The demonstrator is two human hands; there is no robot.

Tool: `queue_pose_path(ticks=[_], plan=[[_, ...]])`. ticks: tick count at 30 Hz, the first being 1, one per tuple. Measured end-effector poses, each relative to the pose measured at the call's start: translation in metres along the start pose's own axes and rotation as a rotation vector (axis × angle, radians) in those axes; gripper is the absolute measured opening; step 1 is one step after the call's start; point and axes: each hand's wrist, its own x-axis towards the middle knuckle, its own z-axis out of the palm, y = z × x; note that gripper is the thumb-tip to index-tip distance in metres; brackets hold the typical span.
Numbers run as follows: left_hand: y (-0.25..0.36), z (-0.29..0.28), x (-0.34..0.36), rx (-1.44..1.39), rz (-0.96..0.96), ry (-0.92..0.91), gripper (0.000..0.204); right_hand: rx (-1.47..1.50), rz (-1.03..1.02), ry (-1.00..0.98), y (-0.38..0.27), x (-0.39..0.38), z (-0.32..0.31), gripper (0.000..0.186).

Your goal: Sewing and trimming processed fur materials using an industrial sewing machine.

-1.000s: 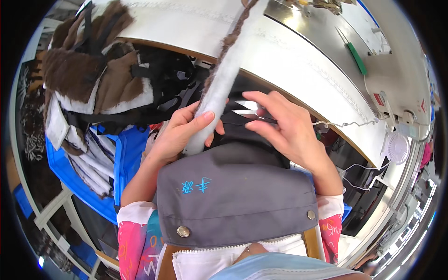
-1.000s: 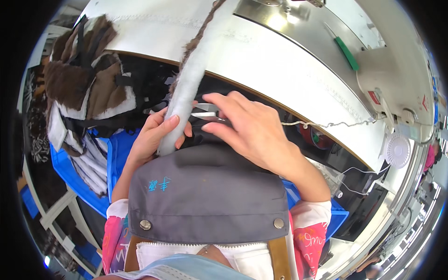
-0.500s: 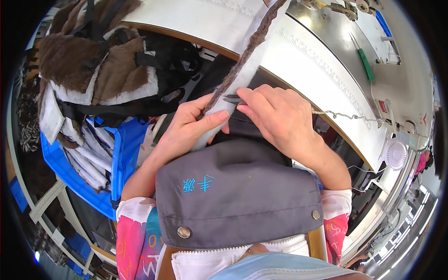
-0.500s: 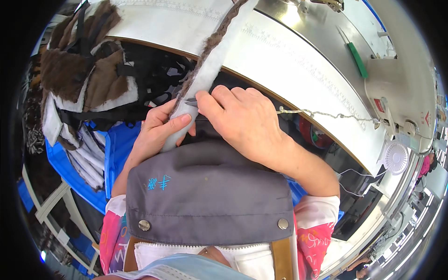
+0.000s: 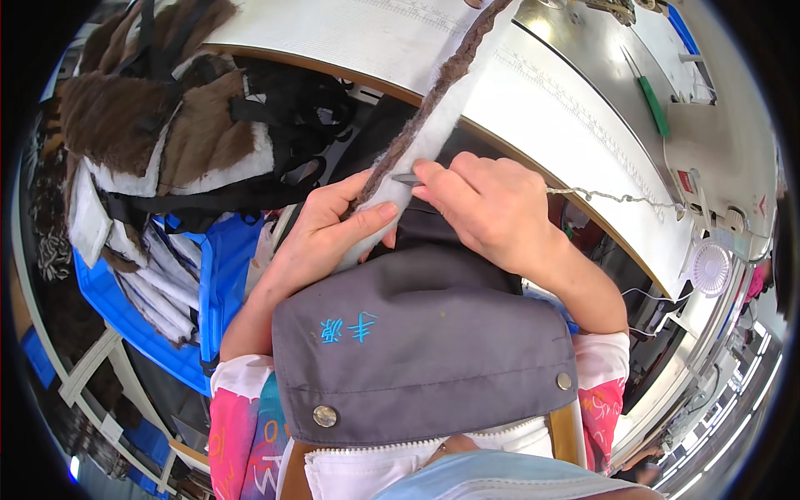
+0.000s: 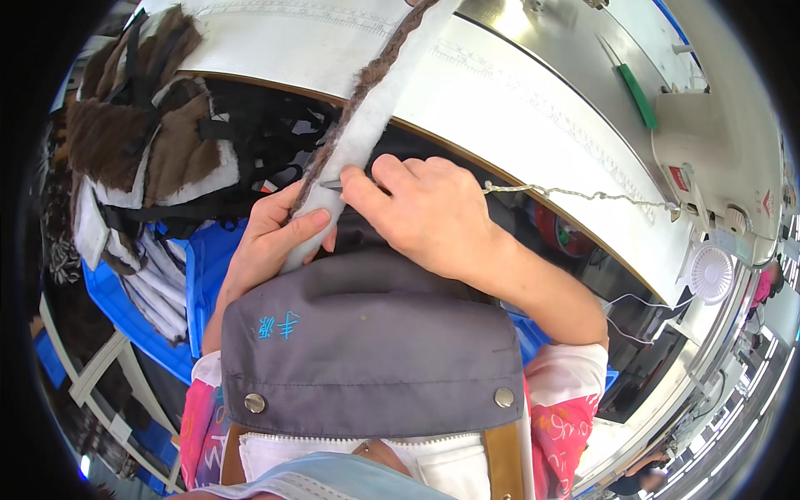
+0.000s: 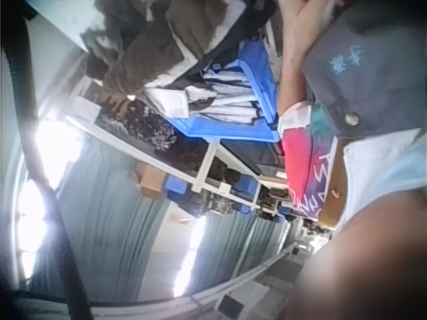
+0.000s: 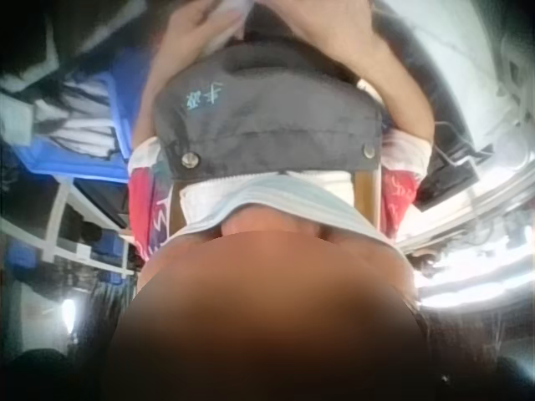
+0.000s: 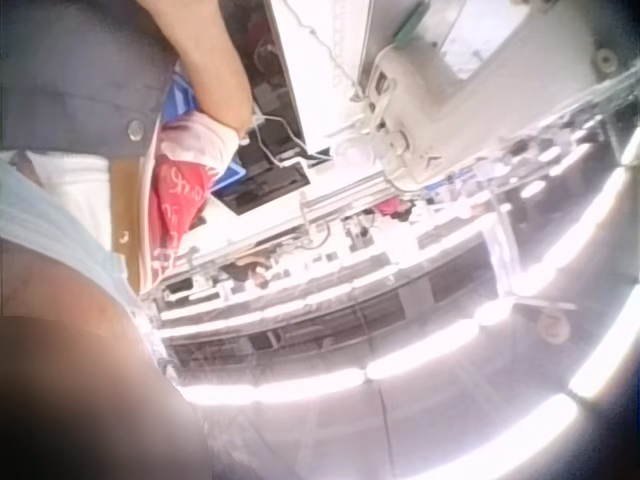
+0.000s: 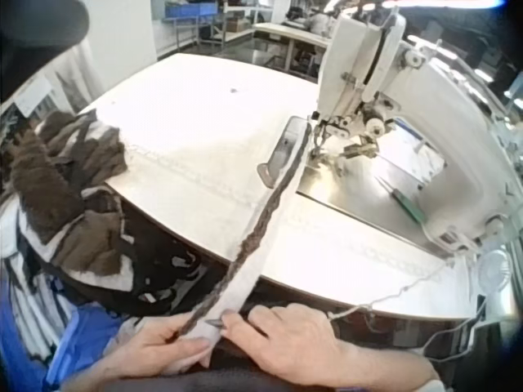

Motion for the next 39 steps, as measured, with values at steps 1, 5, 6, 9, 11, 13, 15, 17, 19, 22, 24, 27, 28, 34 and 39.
queue_pose_path(ticks=[1, 5, 6, 9, 11, 13, 15, 17, 19, 22, 24, 27, 28, 34, 39], plan=[[0.000, 0.001, -0.001, -0.040, 0.027, -0.004, 0.047, 0.019, -0.014, 0.039, 0.002, 0.001, 0.000, 0.023], [0.000, -0.001, -0.002, -0.097, 0.038, -0.035, 0.057, 0.051, 0.038, 0.064, 0.009, 0.005, -0.003, 0.023], [0.000, -0.002, -0.002, -0.097, 0.035, -0.034, 0.056, 0.067, 0.029, 0.057, 0.009, 0.006, -0.005, 0.025], [-0.001, -0.004, -0.001, -0.062, 0.015, -0.036, 0.054, 0.057, 0.023, 0.011, 0.007, 0.007, -0.007, 0.026], [-0.002, -0.005, 0.000, 0.008, -0.017, -0.047, 0.052, 0.027, 0.011, -0.028, 0.006, 0.006, -0.006, 0.025], [-0.002, -0.004, -0.001, 0.079, 0.037, -0.034, 0.051, -0.007, -0.011, -0.066, 0.005, 0.006, -0.004, 0.024], [-0.001, -0.003, -0.001, 0.147, 0.045, -0.024, 0.049, -0.015, 0.005, -0.087, 0.004, 0.004, -0.002, 0.023], [0.000, -0.004, -0.001, 0.204, 0.019, 0.000, 0.046, -0.014, 0.003, -0.088, 0.004, 0.003, 0.000, 0.022], [-0.002, -0.003, 0.005, 0.171, 0.128, 0.014, 0.043, -0.012, -0.006, -0.078, 0.004, 0.002, 0.001, 0.021], [-0.004, -0.003, 0.010, 0.052, 0.117, 0.025, 0.040, 0.029, -0.023, -0.077, 0.005, 0.002, 0.000, 0.022], [-0.005, -0.003, 0.011, 0.011, 0.077, 0.028, 0.039, 0.047, 0.022, -0.012, 0.007, 0.003, -0.002, 0.024], [-0.005, -0.001, 0.009, 0.006, 0.088, 0.048, 0.038, 0.051, 0.060, -0.014, 0.009, 0.004, -0.006, 0.026], [-0.004, 0.001, 0.009, -0.014, 0.108, 0.063, 0.038, 0.052, 0.059, -0.010, 0.009, 0.004, -0.007, 0.027], [0.001, -0.005, 0.006, 0.201, 0.028, 0.006, 0.032, -0.064, 0.001, -0.088, 0.002, 0.003, -0.007, 0.024], [-0.004, -0.004, 0.006, 0.163, 0.109, 0.031, 0.029, -0.050, -0.031, -0.109, 0.003, 0.001, -0.003, 0.023]])
